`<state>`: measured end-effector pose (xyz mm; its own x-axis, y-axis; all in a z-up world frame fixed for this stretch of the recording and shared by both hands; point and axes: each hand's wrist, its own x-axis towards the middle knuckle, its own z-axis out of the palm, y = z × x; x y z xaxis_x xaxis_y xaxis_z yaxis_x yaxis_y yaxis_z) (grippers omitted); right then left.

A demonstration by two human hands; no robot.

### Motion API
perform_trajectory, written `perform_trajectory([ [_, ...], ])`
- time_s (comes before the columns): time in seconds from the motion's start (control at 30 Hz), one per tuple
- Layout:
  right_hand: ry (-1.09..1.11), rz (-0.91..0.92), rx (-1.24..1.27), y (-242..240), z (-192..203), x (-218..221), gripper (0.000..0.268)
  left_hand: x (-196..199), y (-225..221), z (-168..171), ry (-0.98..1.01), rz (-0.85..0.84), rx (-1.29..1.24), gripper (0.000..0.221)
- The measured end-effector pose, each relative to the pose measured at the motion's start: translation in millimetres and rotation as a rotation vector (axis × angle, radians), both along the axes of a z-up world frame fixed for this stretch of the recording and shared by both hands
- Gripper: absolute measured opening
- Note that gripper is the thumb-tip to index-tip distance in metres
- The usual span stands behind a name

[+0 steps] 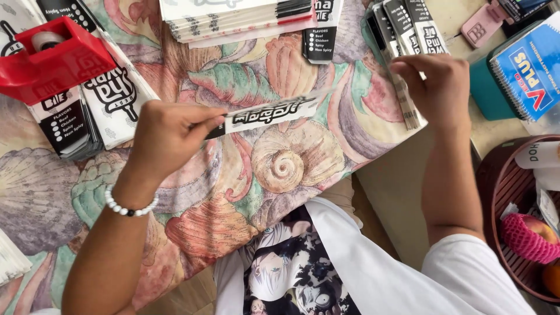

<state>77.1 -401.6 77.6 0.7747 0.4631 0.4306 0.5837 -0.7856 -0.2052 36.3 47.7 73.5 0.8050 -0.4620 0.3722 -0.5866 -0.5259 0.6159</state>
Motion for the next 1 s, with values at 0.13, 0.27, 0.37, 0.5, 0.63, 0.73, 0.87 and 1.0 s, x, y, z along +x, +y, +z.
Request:
perform_trajectory([
  [0.13, -0.081, 0.246, 0.138, 86, 28, -43, 0.051, 8, -44, 13, -0.172, -0.128, 0.026, 0.014],
  [0.27, -0.150, 0.298, -0.084, 115, 17, -53, 0.025, 11, -61, 19, -0.193, -0.230, -0.005, 0.010],
  [0.37, -0.067, 0.364, -0.028, 75, 9, -41, 0.007, 12, -26, 33, -0.146, -0.230, 0.042, 0.011],
  [0.5, -0.175, 0.072, 0.111, 21, -12, -34, 0.016, 19, 27, 43, 0.026, -0.018, 0.140, 0.006],
  [0.63, -0.377, 0.132, 0.011, 103, 9, -49, 0.046, 20, -5, 53, -0.140, -0.097, 0.142, 0.017],
  [0.73, -0.313, 0.207, -0.048, 139, 14, -45, 0.032, 18, -36, 59, -0.125, -0.206, 0.143, 0.028],
  [0.87, -0.107, 0.298, 0.030, 144, 34, -54, 0.013, 19, -25, 61, -0.080, -0.269, 0.164, 0.018],
  [1.0, 0.027, 0.413, 0.058, 119, 27, -56, 0.014, 17, -16, 58, 0.158, -0.289, 0.416, 0.050],
])
